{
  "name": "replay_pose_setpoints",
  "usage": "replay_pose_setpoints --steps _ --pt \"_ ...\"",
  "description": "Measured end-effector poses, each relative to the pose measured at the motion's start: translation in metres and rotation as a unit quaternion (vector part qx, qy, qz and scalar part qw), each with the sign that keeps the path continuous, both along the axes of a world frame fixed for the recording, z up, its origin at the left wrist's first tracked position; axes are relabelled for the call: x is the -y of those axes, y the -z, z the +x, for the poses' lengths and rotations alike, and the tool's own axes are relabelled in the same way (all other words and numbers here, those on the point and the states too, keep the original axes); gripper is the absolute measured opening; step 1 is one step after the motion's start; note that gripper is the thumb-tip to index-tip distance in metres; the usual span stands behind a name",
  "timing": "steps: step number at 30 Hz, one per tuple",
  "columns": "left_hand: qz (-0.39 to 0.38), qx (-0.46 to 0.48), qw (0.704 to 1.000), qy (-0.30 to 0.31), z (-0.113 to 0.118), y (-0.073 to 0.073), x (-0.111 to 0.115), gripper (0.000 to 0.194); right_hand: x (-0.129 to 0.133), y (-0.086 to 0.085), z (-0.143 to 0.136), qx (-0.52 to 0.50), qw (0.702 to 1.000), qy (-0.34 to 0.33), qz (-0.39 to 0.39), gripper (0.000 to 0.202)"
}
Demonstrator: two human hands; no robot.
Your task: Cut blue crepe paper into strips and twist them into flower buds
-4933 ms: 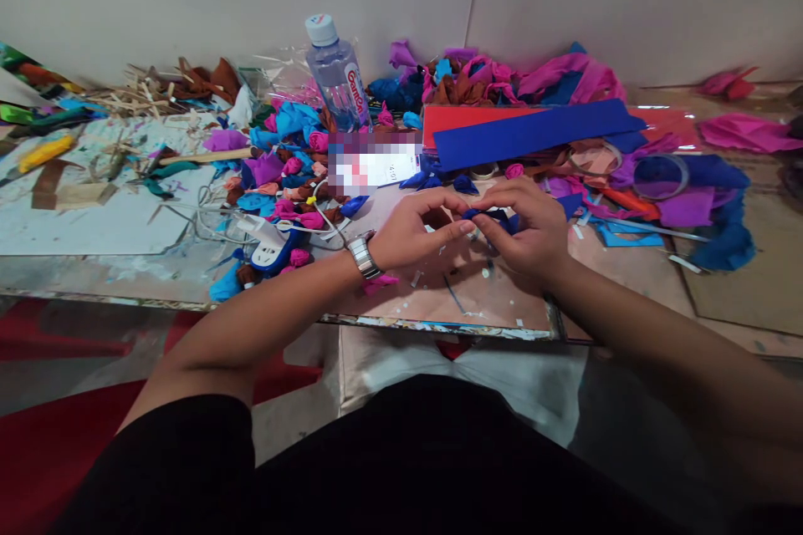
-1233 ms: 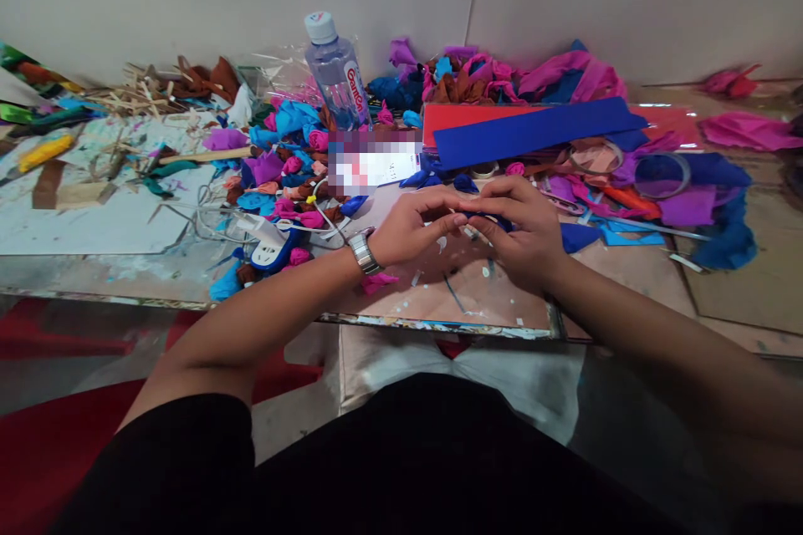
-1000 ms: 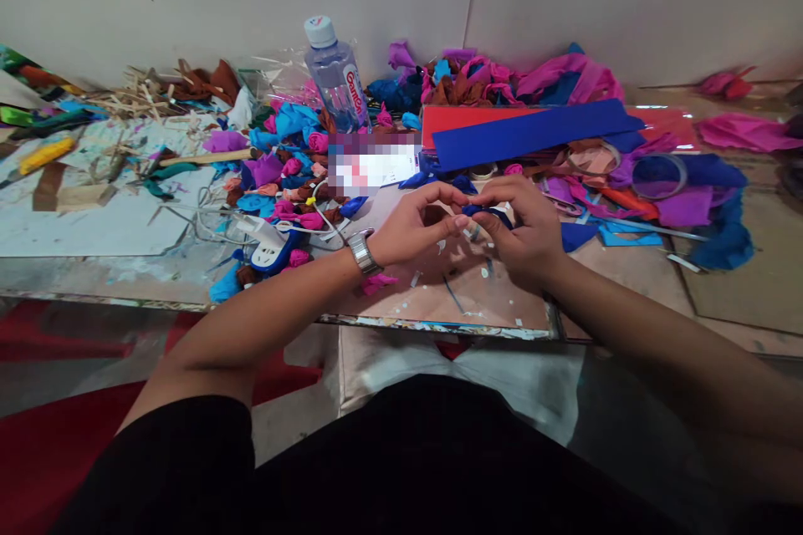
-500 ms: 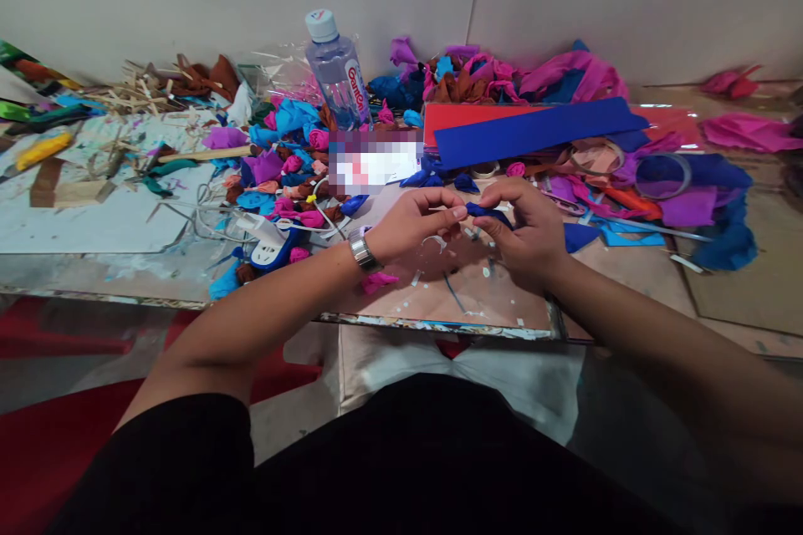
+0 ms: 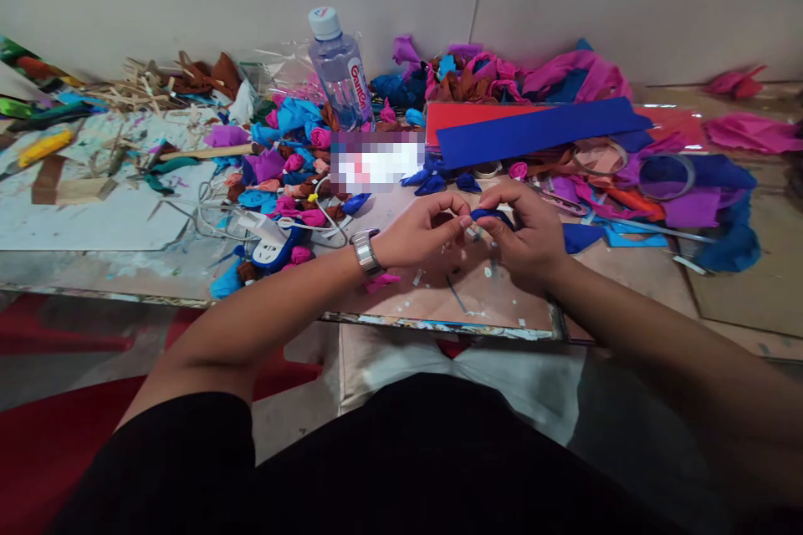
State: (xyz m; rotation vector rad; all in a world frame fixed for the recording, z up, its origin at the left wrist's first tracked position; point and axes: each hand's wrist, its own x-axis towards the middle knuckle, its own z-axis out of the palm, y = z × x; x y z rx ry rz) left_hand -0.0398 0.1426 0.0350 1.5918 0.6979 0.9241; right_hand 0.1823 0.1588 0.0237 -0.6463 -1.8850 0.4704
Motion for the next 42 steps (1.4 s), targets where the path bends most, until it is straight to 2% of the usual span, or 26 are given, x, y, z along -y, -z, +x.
replay_pose_setpoints --steps 6,13,18,24,31,36,40,42 --pt "0.103 -0.004 0.991 -0.086 -0.0057 0.0042 -0.0043 0.037 -0.0022 -0.0047 0.0015 0.025 0.999 0.016 0.013 0.024" --pt "0.128 -0.017 0.989 -0.075 -0.0054 0.0061 -0.0061 0.037 -0.0018 -0.0084 0.0033 0.023 0.998 0.011 0.049 0.029" --pt "0.164 -0.016 0.983 -0.075 -0.0053 0.0070 -0.0078 0.032 -0.0010 -0.0072 0.0037 0.009 0.999 0.008 0.047 0.026" --pt "0.149 -0.015 0.986 -0.070 -0.0049 0.0046 -0.0045 0.035 0.0008 -0.0054 0.0039 0.010 1.000 0.015 0.026 0.022" --pt "0.123 -0.005 0.988 -0.088 -0.0068 0.0052 -0.0055 0.040 0.0028 -0.0062 0.0020 0.017 0.999 0.026 0.026 0.008" --pt "0.138 0.008 0.987 -0.084 -0.0060 0.0043 -0.0046 0.035 0.0038 -0.0075 0.0005 0.019 0.999 0.031 0.030 0.012" --pt "0.135 0.003 0.987 -0.090 -0.0057 0.0041 -0.0052 0.039 0.0040 -0.0084 0.0012 0.017 0.998 0.044 0.029 0.011" --pt "0.130 -0.005 0.987 -0.095 -0.0055 0.0039 -0.0062 0.042 0.0034 -0.0079 0.0020 0.025 0.999 0.037 0.018 0.020"
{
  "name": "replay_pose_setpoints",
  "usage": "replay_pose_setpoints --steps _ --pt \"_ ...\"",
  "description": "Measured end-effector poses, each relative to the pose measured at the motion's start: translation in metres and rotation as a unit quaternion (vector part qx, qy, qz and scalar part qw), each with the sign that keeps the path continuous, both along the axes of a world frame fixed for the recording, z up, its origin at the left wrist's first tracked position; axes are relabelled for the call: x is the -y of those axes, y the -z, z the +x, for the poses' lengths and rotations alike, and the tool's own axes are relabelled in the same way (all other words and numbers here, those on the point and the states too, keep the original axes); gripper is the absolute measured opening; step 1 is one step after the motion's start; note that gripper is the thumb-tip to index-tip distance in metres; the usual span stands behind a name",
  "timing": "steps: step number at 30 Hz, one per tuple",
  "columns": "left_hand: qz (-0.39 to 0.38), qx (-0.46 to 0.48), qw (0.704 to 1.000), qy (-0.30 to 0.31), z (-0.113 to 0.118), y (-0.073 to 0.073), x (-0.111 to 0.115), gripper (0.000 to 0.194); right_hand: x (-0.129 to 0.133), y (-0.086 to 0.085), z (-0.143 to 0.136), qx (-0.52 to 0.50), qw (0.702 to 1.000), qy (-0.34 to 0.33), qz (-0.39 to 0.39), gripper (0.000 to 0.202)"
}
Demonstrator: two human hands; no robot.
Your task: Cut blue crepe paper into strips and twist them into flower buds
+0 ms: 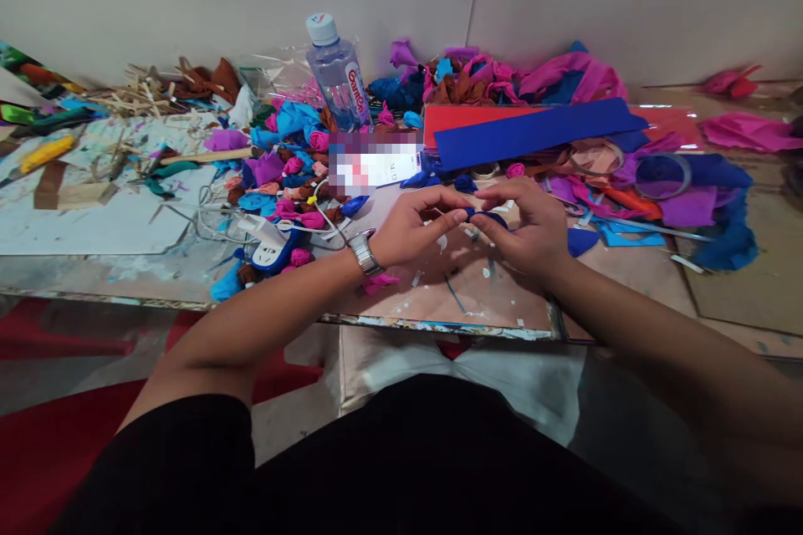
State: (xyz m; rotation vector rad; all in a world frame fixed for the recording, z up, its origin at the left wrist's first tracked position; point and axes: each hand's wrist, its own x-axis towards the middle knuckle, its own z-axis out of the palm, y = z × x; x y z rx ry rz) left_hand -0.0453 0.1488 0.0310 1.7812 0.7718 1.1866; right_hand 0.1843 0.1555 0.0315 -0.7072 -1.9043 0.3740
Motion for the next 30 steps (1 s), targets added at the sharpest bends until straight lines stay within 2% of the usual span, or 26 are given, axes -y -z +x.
replay_pose_setpoints --steps 2,5,13,17,23,26,30 --pt "-0.002 -0.006 1.000 -0.001 0.0004 -0.0005 -0.0007 0.045 -0.0009 0.0012 0.0005 0.016 1.000 -0.017 -0.005 0.026" --pt "-0.014 -0.005 1.000 0.010 0.0013 -0.0013 -0.0003 0.048 -0.0018 0.0022 0.0003 0.024 0.999 -0.028 0.002 0.019" --pt "-0.092 0.000 0.996 0.013 0.0018 -0.0006 0.0009 0.049 -0.0019 -0.0007 -0.0007 0.000 1.000 -0.001 0.002 0.018" --pt "-0.139 0.038 0.989 0.038 0.0017 -0.0041 0.0019 0.048 -0.0025 0.0014 -0.0014 -0.014 1.000 -0.020 0.017 0.018" --pt "-0.240 0.101 0.960 0.104 0.0024 -0.0078 0.0056 0.046 -0.0026 0.0016 -0.0020 -0.015 1.000 -0.016 0.008 0.020" --pt "-0.234 0.120 0.959 0.107 0.0037 -0.0059 0.0056 0.045 -0.0026 0.0024 -0.0012 -0.011 1.000 -0.014 0.008 0.016" --pt "-0.205 0.092 0.971 0.084 0.0044 -0.0017 0.0045 0.045 0.0002 0.0020 -0.0009 0.002 1.000 -0.004 -0.004 0.014"
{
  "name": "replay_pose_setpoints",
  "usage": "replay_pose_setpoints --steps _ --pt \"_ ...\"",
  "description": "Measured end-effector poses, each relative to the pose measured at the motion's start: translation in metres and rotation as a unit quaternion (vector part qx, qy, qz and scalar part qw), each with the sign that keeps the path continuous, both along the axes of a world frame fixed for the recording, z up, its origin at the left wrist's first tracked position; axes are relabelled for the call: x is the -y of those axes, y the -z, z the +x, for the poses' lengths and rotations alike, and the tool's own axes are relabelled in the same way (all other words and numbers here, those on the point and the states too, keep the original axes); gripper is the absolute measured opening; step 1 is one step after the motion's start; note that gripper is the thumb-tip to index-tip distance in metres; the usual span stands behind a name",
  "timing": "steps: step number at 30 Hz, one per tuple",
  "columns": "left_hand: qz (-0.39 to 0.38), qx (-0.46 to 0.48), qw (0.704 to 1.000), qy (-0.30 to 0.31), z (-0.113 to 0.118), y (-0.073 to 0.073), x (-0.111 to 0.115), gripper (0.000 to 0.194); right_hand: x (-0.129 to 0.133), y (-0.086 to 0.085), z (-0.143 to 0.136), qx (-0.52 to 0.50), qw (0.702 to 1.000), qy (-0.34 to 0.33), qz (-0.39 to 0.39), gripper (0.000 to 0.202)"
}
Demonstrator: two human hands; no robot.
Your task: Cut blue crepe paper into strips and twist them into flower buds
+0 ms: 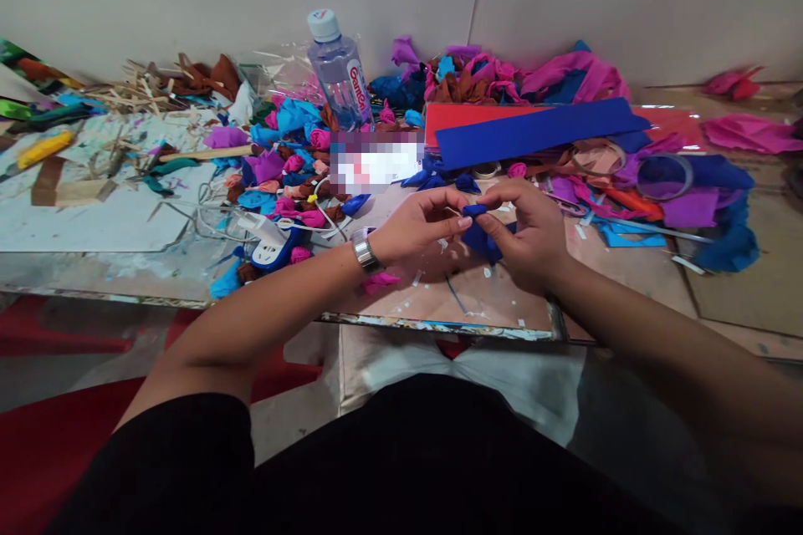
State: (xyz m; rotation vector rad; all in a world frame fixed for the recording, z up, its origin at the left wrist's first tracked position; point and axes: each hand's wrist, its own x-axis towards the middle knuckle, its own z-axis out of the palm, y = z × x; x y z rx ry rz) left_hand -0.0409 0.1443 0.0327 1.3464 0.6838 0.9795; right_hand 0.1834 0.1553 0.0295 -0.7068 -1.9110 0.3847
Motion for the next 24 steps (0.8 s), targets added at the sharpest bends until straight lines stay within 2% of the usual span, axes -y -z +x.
replay_pose_setpoints --steps 5,12,19,24 --pt "0.037 -0.048 0.998 -0.026 -0.0014 0.0028 -0.0007 0.047 0.0049 -0.0049 -0.0007 -0.012 1.000 0.022 0.001 0.014" --pt "0.081 -0.069 0.990 -0.089 -0.0021 0.0015 -0.0003 0.042 0.0061 -0.0073 -0.0002 0.002 0.999 0.036 0.010 0.011" --pt "-0.009 -0.021 0.996 -0.089 0.0013 0.0030 -0.0002 0.050 0.0038 -0.0078 0.0000 0.041 0.996 0.048 0.061 0.009" --pt "-0.051 0.014 0.995 -0.090 0.0034 -0.0009 0.0032 0.043 0.0016 -0.0062 -0.0003 0.044 0.995 0.050 0.068 0.010"
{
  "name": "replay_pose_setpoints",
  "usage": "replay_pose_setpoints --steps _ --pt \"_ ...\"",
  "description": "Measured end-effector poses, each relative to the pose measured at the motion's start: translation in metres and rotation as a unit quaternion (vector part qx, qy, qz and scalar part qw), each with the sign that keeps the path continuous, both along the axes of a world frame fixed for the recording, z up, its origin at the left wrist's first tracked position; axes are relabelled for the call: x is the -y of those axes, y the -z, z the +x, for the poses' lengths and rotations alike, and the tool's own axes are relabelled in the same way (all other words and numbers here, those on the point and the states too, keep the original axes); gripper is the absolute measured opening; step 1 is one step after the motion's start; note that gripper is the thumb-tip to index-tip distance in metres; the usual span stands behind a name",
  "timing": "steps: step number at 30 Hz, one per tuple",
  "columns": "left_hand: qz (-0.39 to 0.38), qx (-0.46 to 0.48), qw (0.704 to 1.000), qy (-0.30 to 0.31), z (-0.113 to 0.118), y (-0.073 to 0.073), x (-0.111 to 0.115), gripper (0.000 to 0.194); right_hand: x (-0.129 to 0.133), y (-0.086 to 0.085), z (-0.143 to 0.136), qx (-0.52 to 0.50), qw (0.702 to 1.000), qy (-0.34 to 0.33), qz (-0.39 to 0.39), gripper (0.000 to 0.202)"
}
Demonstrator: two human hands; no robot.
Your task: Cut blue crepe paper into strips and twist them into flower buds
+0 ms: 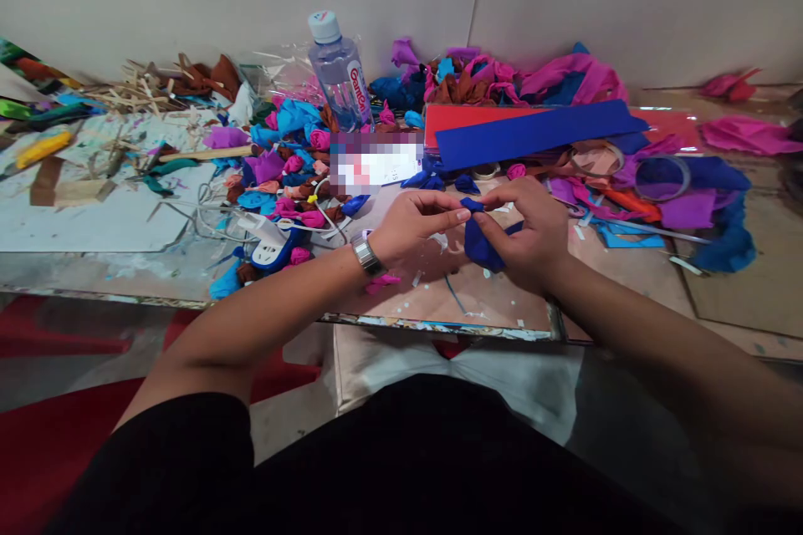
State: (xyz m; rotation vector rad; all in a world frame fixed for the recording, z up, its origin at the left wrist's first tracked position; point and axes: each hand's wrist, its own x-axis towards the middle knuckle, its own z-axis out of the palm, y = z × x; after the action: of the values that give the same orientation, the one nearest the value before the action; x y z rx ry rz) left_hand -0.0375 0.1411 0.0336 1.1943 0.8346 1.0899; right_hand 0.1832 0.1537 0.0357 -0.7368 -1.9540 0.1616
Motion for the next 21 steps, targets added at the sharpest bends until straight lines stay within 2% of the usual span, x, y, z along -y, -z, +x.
replay_pose_setpoints --steps 7,11,18,21 --pt "0.018 -0.046 0.998 -0.030 -0.0007 -0.0016 -0.0006 0.049 -0.0022 0.0010 0.0009 0.003 1.000 0.000 0.002 0.009" --pt "0.021 -0.042 0.998 -0.033 -0.0002 -0.0002 -0.0003 0.044 -0.0020 0.0012 0.0010 0.024 0.999 -0.008 0.022 0.008" --pt "0.077 -0.073 0.992 -0.066 -0.0028 -0.0009 -0.0040 0.030 -0.0007 -0.0004 0.0004 0.030 0.999 -0.009 0.023 0.007" --pt "0.126 -0.067 0.987 -0.067 -0.0046 0.0025 -0.0069 0.031 -0.0010 -0.0003 0.0005 0.036 0.999 -0.021 0.015 0.006"
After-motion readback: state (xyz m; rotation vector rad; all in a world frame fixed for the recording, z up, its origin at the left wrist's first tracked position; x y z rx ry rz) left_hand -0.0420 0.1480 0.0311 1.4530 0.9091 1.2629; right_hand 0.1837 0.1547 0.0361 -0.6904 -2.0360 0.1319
